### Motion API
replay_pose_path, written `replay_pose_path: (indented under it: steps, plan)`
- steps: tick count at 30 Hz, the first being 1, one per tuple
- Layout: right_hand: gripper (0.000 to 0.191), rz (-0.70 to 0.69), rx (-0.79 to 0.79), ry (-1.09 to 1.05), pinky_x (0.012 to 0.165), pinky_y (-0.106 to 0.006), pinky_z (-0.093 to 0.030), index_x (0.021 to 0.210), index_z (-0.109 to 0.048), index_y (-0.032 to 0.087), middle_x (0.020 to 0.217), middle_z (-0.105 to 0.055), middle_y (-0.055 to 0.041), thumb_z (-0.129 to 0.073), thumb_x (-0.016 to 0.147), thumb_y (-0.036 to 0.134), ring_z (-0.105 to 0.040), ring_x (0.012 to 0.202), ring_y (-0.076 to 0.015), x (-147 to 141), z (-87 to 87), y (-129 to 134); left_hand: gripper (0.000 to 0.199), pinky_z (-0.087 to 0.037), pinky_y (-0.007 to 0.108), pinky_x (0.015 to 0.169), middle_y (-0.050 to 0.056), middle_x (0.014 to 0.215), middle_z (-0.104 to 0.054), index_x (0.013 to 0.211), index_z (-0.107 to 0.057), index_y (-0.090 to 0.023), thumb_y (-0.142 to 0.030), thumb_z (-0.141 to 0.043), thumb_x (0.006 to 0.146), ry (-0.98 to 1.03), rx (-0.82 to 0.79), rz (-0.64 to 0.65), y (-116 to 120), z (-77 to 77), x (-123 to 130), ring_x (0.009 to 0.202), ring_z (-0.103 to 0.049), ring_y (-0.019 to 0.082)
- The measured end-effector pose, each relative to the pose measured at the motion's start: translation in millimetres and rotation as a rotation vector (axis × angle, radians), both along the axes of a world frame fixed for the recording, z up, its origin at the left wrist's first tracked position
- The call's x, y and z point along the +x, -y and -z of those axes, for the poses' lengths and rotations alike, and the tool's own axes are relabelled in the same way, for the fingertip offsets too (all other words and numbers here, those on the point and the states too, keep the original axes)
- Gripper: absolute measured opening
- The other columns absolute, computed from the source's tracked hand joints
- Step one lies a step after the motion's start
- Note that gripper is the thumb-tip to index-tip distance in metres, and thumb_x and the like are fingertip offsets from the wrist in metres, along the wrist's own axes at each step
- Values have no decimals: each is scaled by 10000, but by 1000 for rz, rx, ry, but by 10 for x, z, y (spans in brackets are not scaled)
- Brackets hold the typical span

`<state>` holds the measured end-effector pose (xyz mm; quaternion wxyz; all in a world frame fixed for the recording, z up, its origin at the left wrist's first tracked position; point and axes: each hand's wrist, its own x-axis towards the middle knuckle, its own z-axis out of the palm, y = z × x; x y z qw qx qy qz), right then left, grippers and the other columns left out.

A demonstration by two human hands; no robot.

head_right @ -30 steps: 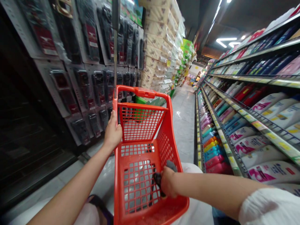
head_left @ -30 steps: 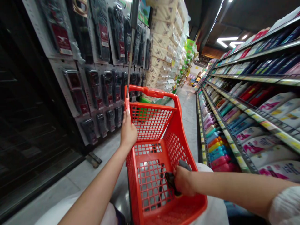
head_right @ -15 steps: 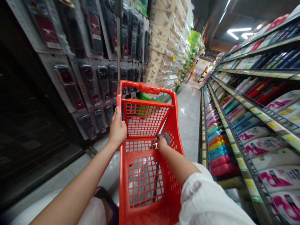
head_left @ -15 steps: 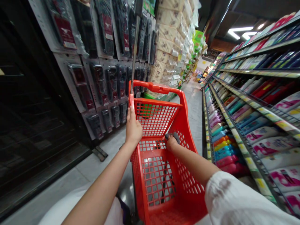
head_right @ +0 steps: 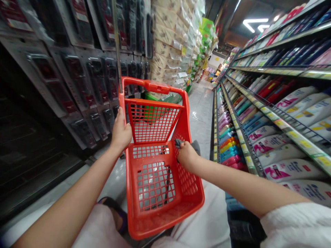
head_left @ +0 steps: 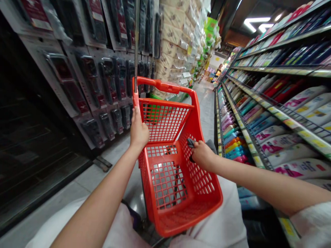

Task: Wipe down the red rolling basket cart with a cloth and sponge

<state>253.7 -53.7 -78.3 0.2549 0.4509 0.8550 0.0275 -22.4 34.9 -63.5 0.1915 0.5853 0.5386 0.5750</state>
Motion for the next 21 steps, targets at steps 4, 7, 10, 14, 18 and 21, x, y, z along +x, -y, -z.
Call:
replay_pose_path:
  steps: [4,7,10,14,18,21]
  plan:
    - [194,-99,-57,86,804,-515,-486,532,-618,195,696,-686,-126,-677,685,91,-628,910,-343,-109,11,277,853,-130,358,1227,51,1601,-251,1517,-281,-158,16,-449,699,17,24,-10,-10,20,14,1477,-199,199]
    - [187,-200,-355,198,675,-464,-516,486,-591,207,670,-700,-79,-693,596,94,-661,744,-295,-181,154,577,849,-137,348,1227,72,1594,-266,1512,-289,-135,14,-450,691,9,27,-26,-7,17,15,1475,-208,198]
    - [72,-287,-545,114,609,-384,-507,618,-679,241,748,-732,-47,-686,610,171,-677,722,-264,-145,42,610,861,-137,354,1228,53,1589,-286,1509,-301,-167,9,-462,681,19,47,-29,-17,20,4,1473,-214,204]
    - [117,-282,-677,33,601,-302,-500,732,-728,254,809,-744,-27,-711,619,227,-693,755,-223,-191,-53,450,869,-141,368,1228,52,1589,-283,1513,-294,-172,-4,-475,680,10,41,-27,-35,19,-12,1471,-221,218]
    - [76,-171,-543,221,662,-382,-539,576,-671,203,826,-746,-75,-704,615,145,-700,798,-267,-400,253,490,854,-142,366,1227,65,1587,-287,1515,-286,-157,-16,-476,695,-10,13,-51,-27,-13,-6,1468,-230,214]
    - [130,-157,-425,124,691,-420,-532,527,-640,192,780,-740,-88,-700,609,112,-698,793,-278,-381,283,605,840,-145,369,1226,86,1586,-283,1514,-284,-133,-28,-483,705,-37,-4,-68,-30,-31,-12,1468,-230,221]
